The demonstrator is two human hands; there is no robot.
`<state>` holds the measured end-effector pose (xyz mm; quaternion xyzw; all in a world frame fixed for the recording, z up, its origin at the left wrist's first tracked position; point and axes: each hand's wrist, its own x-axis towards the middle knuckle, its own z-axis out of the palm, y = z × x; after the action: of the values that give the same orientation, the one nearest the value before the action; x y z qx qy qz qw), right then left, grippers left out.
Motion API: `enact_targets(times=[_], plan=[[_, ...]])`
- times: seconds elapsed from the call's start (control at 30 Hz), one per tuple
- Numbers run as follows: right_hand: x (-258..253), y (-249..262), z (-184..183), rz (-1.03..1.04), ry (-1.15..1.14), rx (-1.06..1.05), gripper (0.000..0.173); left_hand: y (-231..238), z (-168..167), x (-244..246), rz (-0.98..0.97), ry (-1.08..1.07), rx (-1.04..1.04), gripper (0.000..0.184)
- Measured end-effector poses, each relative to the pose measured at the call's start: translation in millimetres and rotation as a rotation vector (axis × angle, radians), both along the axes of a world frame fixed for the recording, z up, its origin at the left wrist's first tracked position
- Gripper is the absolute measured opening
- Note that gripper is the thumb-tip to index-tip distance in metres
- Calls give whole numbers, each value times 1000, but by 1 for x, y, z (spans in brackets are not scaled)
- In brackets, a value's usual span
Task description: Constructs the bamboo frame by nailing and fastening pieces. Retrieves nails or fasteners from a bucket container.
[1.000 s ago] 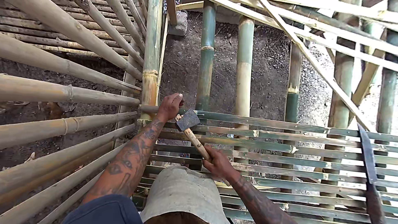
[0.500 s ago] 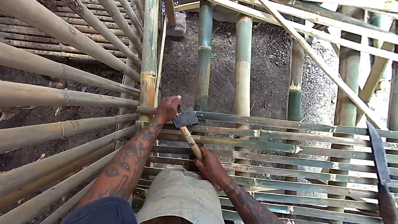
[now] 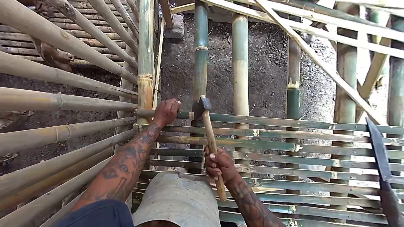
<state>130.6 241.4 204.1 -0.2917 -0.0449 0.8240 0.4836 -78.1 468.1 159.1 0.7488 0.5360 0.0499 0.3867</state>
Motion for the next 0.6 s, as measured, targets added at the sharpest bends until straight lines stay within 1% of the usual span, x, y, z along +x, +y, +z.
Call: enact_targets(times=[0.07,0.13,0.17,0.2,0.27,0.3,0.37,0.4,0.43,0.47,0.53,0.57,0.6], plan=[[10,-1,8,38,33,21,16,-1,3,3,-27,38,-16,40],[27,0,20,94,-34,104,22,1,6,1,-45,37,-30,30],[39,2,29,126,-161,153,26,1,6,-1,-50,22,-45,25],[51,7,40,164,-361,204,30,1,6,-2,-57,6,-60,22],[78,27,63,293,-852,289,35,8,6,-5,-96,-4,-92,20],[91,41,76,395,-1059,311,36,11,5,-5,-146,7,-106,21],[108,77,108,602,-1394,280,31,17,6,-3,-326,111,-93,27],[111,96,125,699,-1513,256,28,18,9,-1,-406,186,-70,33],[110,115,140,795,-1594,234,27,18,10,-2,-446,247,-34,38],[107,132,152,889,-1667,242,30,15,11,-4,-441,292,-4,42],[99,163,167,1088,-1827,374,52,6,6,-8,-329,319,23,49],[95,176,171,1179,-1887,447,59,2,6,-8,-255,319,22,54],[92,186,173,1246,-1925,510,60,0,7,-5,-190,334,12,61]])
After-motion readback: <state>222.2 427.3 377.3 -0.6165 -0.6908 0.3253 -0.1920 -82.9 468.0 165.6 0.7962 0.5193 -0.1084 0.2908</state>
